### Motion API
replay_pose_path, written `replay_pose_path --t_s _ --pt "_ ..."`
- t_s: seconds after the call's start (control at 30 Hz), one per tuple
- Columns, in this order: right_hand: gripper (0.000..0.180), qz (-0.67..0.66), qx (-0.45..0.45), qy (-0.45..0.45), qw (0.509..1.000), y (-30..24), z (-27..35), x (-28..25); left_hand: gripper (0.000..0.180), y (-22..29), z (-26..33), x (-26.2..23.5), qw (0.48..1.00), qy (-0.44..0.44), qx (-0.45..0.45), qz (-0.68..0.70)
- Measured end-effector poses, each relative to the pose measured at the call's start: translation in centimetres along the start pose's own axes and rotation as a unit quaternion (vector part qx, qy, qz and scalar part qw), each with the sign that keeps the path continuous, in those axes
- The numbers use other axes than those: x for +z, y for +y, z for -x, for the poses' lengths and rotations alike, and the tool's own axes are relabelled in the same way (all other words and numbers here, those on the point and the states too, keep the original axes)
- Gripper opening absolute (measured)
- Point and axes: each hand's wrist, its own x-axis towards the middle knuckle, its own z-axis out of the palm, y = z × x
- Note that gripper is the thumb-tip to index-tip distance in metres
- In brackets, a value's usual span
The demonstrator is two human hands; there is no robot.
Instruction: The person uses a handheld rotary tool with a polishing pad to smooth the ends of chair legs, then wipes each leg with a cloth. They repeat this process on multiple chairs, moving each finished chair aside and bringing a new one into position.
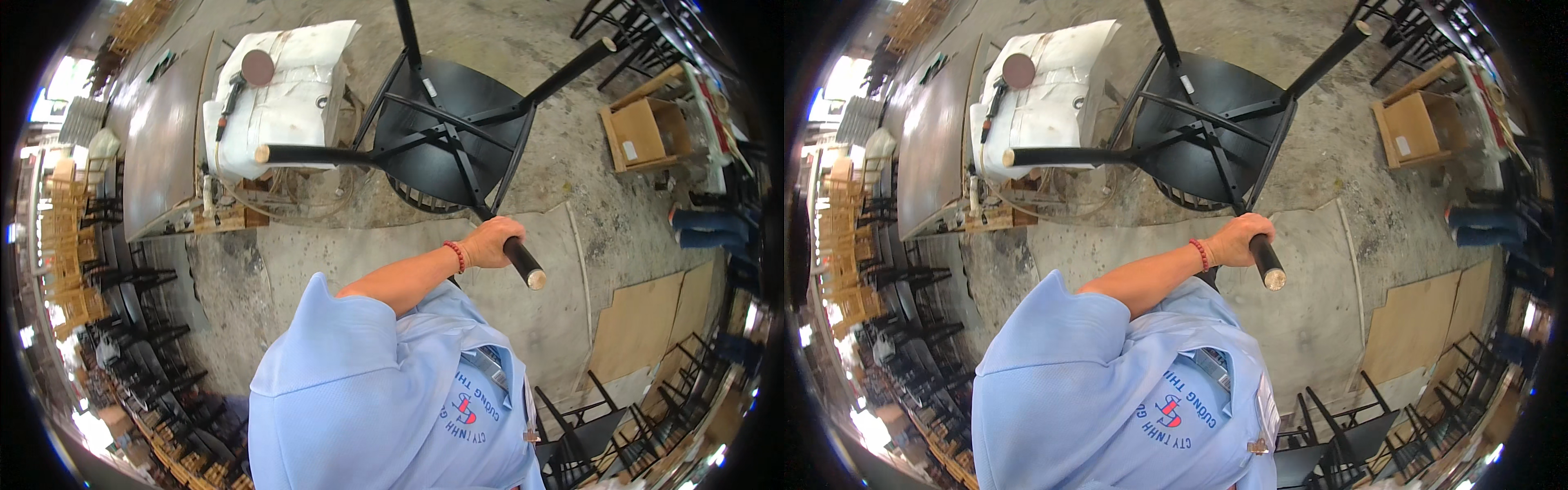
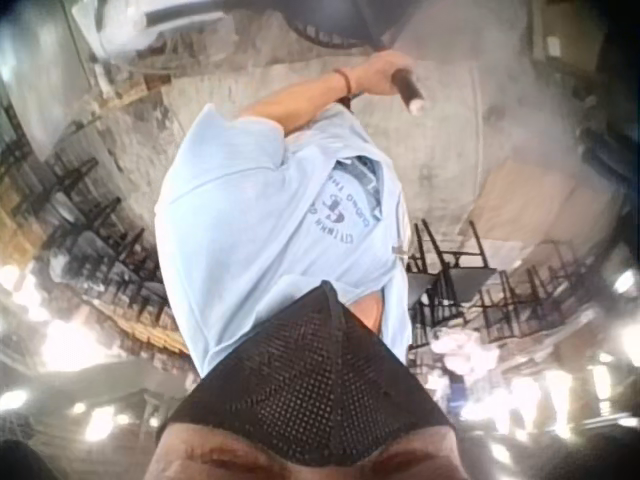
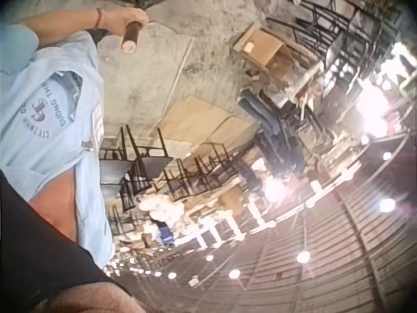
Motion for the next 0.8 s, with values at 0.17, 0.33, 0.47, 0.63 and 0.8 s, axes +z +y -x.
replay_pose_path --t_s 0.17,0.33,0.47,0.63,0.8 --pt "0.030 0.005 -0.069 -0.005 0.998 -9.8 -2.8 -2.1 0.026 1.9 -5.8 -2.1 1.000 -0.006 -0.022 0.021" --pt "0.038 -0.015 -0.151 -0.026 0.988 -16.3 -3.9 -0.4 0.026 4.6 -16.6 -5.6 0.987 0.030 -0.154 -0.046" --pt "0.040 -0.109 -0.143 -0.096 0.979 -17.9 -3.8 1.4 0.015 4.1 -25.3 -13.6 0.981 0.155 -0.116 -0.008" --pt "0.055 -0.095 -0.187 -0.137 0.968 -15.5 -10.0 4.2 0.019 14.9 -29.2 -17.1 0.929 0.214 -0.016 0.300" --pt "0.073 -0.322 -0.204 -0.241 0.892 -20.0 -12.7 -1.0 0.010 26.2 -31.3 -13.2 0.947 -0.007 0.031 0.319"
